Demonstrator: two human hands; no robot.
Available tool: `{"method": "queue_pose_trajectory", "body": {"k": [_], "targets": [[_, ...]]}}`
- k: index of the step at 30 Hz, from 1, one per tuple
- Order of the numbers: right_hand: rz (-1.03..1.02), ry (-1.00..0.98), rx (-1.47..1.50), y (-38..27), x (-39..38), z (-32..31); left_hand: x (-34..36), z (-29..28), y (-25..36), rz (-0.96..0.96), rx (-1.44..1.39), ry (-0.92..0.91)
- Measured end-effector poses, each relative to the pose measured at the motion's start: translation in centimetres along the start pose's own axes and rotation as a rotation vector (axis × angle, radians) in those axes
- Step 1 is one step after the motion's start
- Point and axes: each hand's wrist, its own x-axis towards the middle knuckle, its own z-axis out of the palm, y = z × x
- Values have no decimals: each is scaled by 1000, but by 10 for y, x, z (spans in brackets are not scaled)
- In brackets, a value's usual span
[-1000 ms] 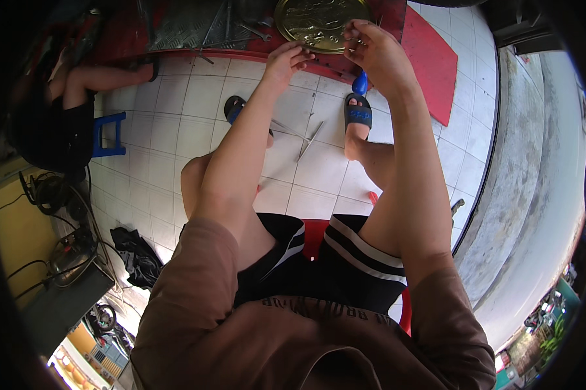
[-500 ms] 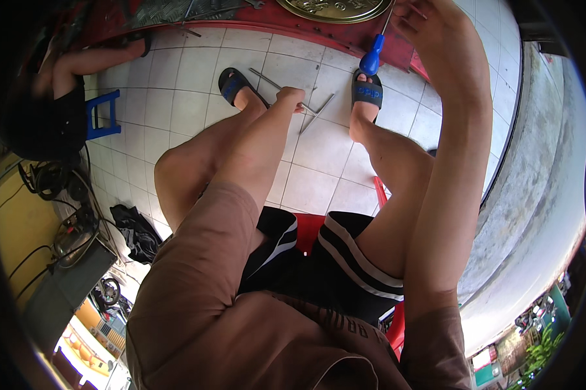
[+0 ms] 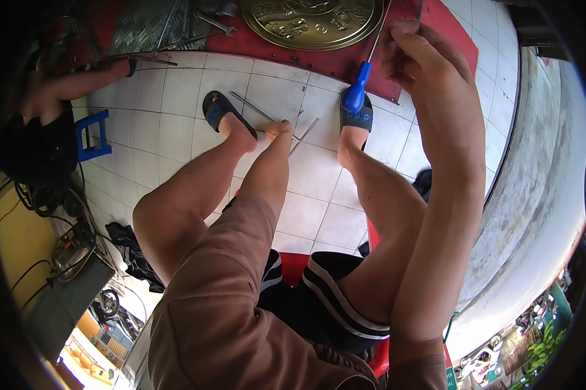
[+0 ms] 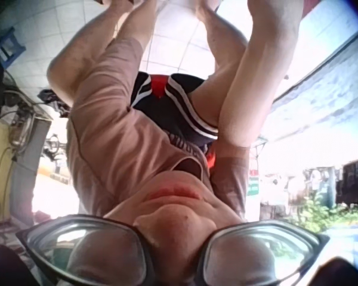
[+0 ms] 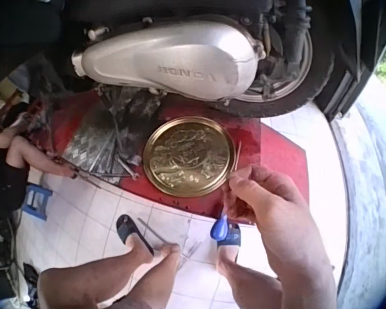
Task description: The person uses a T-handle wrench to tighten a bolt on the rear wheel of a white motorcycle. The person is seated on a red stool in a workshop, manipulating the tool with both hands to apply torque to the wheel hub area.
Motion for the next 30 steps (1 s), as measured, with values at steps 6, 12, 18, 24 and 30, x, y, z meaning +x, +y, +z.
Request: {"method": "queue_pose_trajectory", "body": {"k": [6,12,18,24,30], "targets": [[-71,-157,116,-13,-4,16,23,-36,-63,127,21,-179],[39,-269,-252,-2,-1,-5,-157,-163,-55,72,-761,-365],[263,-802,-730,12,-29,32,-276,-313,-52,540,-763,-608],[61,-398,-280,9,-26,22,-293,-328,21,1037,-453,-638],[-10,-39,-365,16,14,15,-306,-323,43,1257,-388,-621]]}}
